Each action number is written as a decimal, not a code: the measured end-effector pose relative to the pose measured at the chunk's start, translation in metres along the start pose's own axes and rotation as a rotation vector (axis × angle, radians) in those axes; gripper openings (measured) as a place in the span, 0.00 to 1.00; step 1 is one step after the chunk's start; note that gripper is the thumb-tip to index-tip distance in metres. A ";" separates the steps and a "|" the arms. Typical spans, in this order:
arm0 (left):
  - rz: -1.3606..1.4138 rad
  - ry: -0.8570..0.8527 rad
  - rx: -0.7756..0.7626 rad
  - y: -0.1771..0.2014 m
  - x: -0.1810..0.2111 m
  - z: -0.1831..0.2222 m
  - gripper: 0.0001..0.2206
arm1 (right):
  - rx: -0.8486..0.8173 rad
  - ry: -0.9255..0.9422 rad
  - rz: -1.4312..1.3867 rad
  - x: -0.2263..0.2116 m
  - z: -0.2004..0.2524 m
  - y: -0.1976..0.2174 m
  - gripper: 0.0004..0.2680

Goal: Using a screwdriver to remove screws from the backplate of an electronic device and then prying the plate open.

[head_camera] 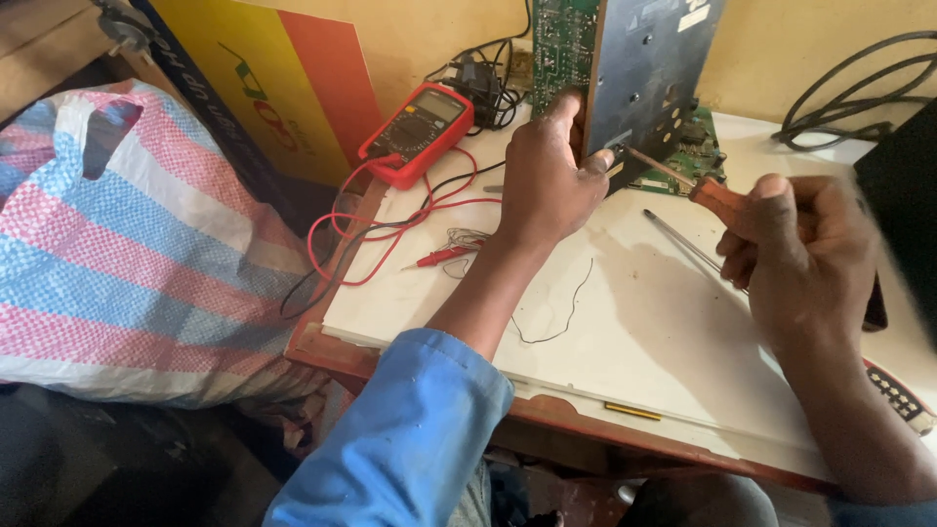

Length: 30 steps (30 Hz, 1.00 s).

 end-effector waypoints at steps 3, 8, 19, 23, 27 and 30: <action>0.009 -0.021 0.010 -0.001 0.001 0.001 0.13 | 0.000 0.099 -0.056 -0.002 0.001 0.003 0.07; -0.007 -0.018 0.011 -0.001 0.002 0.001 0.14 | -0.009 0.053 -0.089 0.010 -0.004 0.005 0.16; -0.022 -0.049 0.012 0.000 0.005 0.003 0.13 | 0.027 0.008 -0.204 0.021 -0.006 0.009 0.15; 0.014 -0.036 0.009 0.001 0.005 0.004 0.11 | -0.004 -0.163 -0.130 0.011 -0.009 0.004 0.09; 0.034 0.017 0.003 0.001 0.008 0.004 0.11 | 0.012 -0.081 -0.248 0.018 -0.007 0.009 0.06; 0.016 0.016 0.002 0.003 0.008 0.003 0.11 | 0.012 -0.124 -0.214 0.017 -0.010 0.006 0.15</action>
Point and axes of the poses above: each hand's wrist, its own z-axis away from the middle knuckle, its own y-axis out of the back of the hand, x = y × z, the point moved 2 cm from there along -z, towards the middle knuckle, and after that the axes turned 12 degrees about y, right-handed, at the moved point
